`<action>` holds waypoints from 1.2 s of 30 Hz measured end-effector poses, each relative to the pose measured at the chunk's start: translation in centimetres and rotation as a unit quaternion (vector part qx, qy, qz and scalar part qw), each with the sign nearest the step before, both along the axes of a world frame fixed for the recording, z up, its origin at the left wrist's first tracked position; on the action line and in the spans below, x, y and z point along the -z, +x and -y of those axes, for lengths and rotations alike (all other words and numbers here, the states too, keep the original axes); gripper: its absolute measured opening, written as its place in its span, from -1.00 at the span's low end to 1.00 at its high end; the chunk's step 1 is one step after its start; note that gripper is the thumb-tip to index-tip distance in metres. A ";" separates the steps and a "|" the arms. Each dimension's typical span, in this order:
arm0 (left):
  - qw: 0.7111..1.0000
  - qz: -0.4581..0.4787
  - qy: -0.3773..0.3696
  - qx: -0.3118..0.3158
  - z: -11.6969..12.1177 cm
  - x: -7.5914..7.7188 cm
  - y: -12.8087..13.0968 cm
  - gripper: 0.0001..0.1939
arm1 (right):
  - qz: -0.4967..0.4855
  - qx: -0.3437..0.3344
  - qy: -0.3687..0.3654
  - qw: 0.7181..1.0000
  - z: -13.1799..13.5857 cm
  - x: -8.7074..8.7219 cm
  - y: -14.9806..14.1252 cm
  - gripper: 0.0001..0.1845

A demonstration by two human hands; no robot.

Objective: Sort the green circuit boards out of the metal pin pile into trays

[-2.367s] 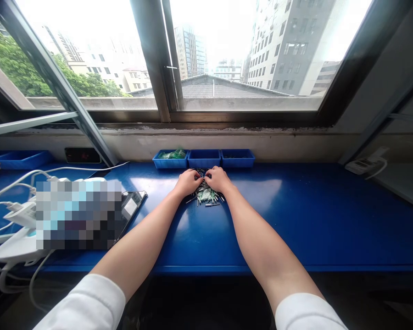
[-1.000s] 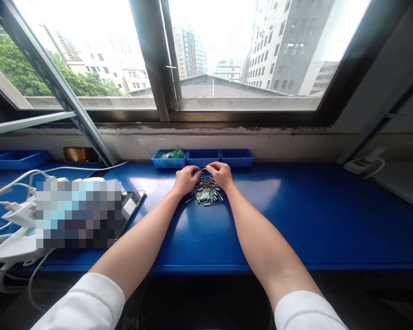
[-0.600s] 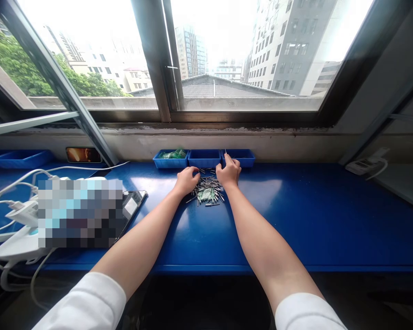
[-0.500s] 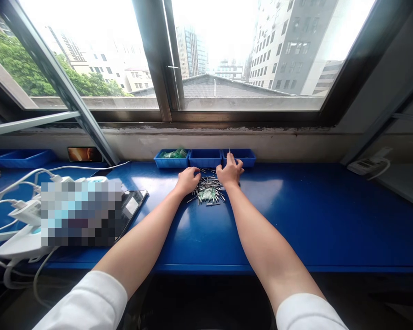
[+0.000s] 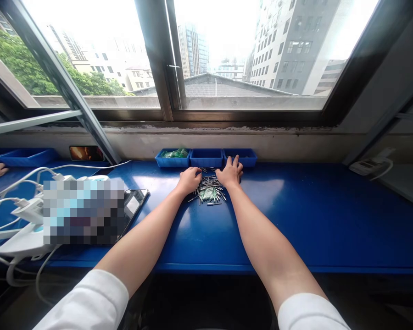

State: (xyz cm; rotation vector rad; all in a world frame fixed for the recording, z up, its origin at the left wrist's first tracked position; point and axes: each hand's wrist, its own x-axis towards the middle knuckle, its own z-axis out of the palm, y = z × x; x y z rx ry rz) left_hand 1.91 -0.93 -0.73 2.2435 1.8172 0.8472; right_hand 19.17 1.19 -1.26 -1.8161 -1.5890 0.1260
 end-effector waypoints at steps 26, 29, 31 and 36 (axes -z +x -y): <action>0.999 -0.033 0.013 0.040 0.3 -0.1 -0.1 -0.75 | 0.088 -0.233 -0.026 0.968 0.4 0.1 -1.4 -0.84; 0.999 -0.033 0.013 0.038 0.4 -0.3 0.0 -0.77 | 0.080 -0.242 -0.024 0.967 0.2 0.1 -1.3 -0.87; 0.999 -0.030 0.011 0.037 0.5 -0.4 0.0 -0.78 | 0.073 -0.245 -0.023 0.967 0.1 0.1 -1.2 -0.89; 0.999 -0.010 0.009 0.043 0.6 -0.5 0.0 -0.81 | 0.067 -0.246 -0.019 0.967 0.2 0.1 -1.2 -0.87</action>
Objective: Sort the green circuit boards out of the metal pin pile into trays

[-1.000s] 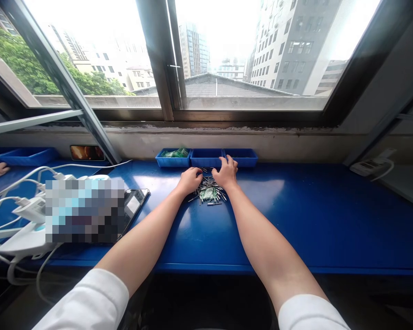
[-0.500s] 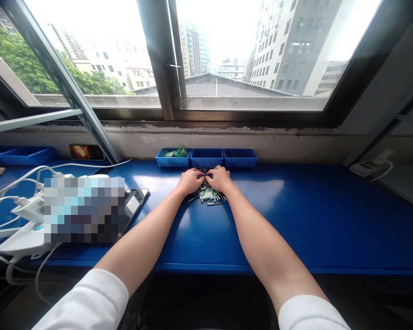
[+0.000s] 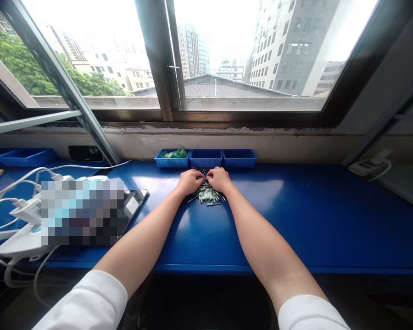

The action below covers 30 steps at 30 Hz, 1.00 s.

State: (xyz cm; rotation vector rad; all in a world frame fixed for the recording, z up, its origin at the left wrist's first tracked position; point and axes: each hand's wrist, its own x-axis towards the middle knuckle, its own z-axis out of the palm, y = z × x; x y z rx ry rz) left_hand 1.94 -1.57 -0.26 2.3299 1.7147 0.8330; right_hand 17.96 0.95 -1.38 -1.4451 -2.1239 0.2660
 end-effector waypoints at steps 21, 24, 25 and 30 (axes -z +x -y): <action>0.992 0.085 0.090 -0.001 0.0 -0.3 0.2 -0.78 | -0.294 -0.100 0.038 0.950 1.1 -0.9 -0.3 -0.82; 0.991 0.096 0.090 0.002 0.0 -0.3 0.2 -0.78 | -0.330 -0.106 0.014 0.938 1.2 -1.1 -0.1 -0.81; 0.991 0.099 0.092 0.005 0.0 -0.3 0.2 -0.78 | -0.338 -0.106 0.008 0.935 1.2 -1.1 -0.1 -0.81; 0.989 0.107 0.101 0.014 0.0 -0.2 0.2 -0.79 | -0.369 -0.109 -0.008 0.923 1.2 -1.2 0.1 -0.81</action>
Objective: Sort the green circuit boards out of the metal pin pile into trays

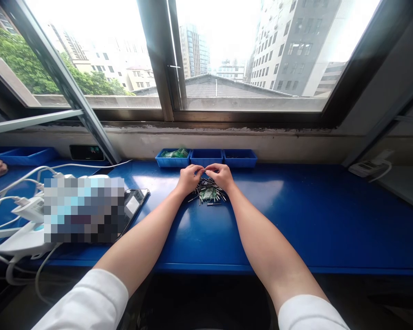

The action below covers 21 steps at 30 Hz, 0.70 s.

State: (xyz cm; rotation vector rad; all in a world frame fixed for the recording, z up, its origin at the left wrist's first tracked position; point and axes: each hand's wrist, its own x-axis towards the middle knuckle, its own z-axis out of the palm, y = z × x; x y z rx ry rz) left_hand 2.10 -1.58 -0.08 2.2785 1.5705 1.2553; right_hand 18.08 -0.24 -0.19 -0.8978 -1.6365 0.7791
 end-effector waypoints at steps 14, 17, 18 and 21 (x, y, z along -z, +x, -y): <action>1.000 0.002 -0.010 -0.022 0.0 0.0 0.0 -0.76 | 0.028 0.037 0.028 0.999 -0.1 0.0 0.2 -0.75; 0.999 -0.006 -0.026 -0.048 -0.1 0.0 0.0 -0.74 | 0.141 0.145 0.088 0.975 -0.2 0.2 0.1 -0.64; 0.998 -0.014 -0.035 -0.057 -0.1 0.1 0.0 -0.74 | 0.185 0.172 0.102 0.962 -0.2 0.2 0.1 -0.58; 0.992 -0.047 -0.069 -0.091 -0.2 0.2 0.0 -0.71 | 0.298 0.220 0.100 0.923 -0.1 0.2 -0.1 -0.41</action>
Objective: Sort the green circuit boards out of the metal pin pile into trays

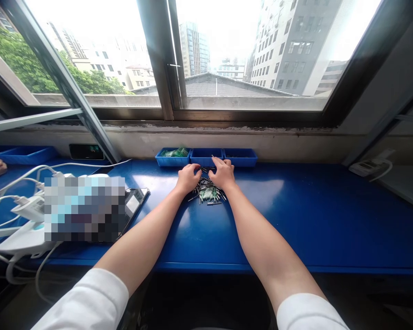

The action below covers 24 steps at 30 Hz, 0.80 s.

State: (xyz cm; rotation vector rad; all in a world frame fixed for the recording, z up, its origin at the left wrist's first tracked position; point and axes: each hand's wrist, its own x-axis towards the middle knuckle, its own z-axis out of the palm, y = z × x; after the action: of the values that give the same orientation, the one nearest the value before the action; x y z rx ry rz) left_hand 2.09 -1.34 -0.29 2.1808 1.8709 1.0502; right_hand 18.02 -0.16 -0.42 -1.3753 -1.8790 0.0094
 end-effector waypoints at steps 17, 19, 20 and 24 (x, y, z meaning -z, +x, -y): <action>0.999 0.009 -0.016 -0.047 -0.2 -0.2 -0.2 -0.74 | 0.009 0.040 -0.064 0.997 -1.1 0.7 0.6 -0.30; 0.998 0.035 0.046 -0.040 0.6 -2.0 -0.1 -0.78 | -0.015 0.047 -0.031 0.998 -0.9 -0.3 0.5 -0.35; 0.994 0.052 0.091 -0.032 1.4 -3.2 -0.1 -0.80 | -0.037 0.052 -0.009 0.998 -0.6 -1.1 0.5 -0.38; 0.948 0.146 0.284 -0.004 8.1 -8.7 0.0 -0.83 | -0.180 0.010 0.101 0.978 3.5 -6.7 0.4 -0.52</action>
State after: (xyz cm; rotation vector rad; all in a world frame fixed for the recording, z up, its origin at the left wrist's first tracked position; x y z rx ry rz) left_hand 2.05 -9.41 8.44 2.0948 1.5789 1.9906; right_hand 18.46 -3.66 6.25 -1.1649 -1.5199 0.0536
